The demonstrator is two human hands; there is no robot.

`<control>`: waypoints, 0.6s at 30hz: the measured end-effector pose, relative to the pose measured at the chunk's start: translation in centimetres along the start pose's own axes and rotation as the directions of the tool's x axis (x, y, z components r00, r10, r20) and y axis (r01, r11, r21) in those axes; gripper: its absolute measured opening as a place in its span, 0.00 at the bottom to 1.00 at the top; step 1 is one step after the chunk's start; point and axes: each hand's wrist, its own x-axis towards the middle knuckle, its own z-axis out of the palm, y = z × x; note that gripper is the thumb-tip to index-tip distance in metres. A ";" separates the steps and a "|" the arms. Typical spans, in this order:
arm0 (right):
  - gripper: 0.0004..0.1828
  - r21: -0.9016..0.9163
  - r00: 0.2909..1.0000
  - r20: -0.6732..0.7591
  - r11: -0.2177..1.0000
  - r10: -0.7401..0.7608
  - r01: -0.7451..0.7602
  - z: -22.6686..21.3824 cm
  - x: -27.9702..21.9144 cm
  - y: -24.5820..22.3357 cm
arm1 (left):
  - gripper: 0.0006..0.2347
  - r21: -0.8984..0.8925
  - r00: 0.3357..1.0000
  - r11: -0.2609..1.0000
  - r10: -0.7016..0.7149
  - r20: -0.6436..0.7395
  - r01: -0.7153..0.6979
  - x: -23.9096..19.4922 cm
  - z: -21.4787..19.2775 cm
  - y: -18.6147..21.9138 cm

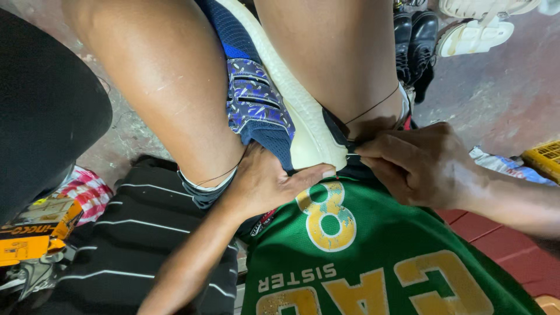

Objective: The person is repairing a blue and white sneaker by sewing the sole to the upper part. They use a needle and thread to stitch along the edge of the shoe, pulling the thread tight and making multiple passes to secure the sole.

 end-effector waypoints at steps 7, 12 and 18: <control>0.07 0.069 1.000 0.002 0.997 0.026 -0.026 0.1 0.9 -0.2 | 0.20 0.036 0.999 0.999 -0.040 0.007 0.040 -0.1 0.0 -0.5; 0.07 0.077 1.000 0.010 0.997 -0.006 0.006 0.2 1.6 -0.7 | 0.21 0.095 1.000 0.995 -0.012 -0.024 0.014 -0.3 0.3 -0.8; 0.04 0.082 0.999 -0.035 0.996 -0.026 0.029 1.1 2.1 -0.6 | 0.20 0.056 0.999 0.998 -0.015 -0.044 0.018 -0.4 0.1 -0.7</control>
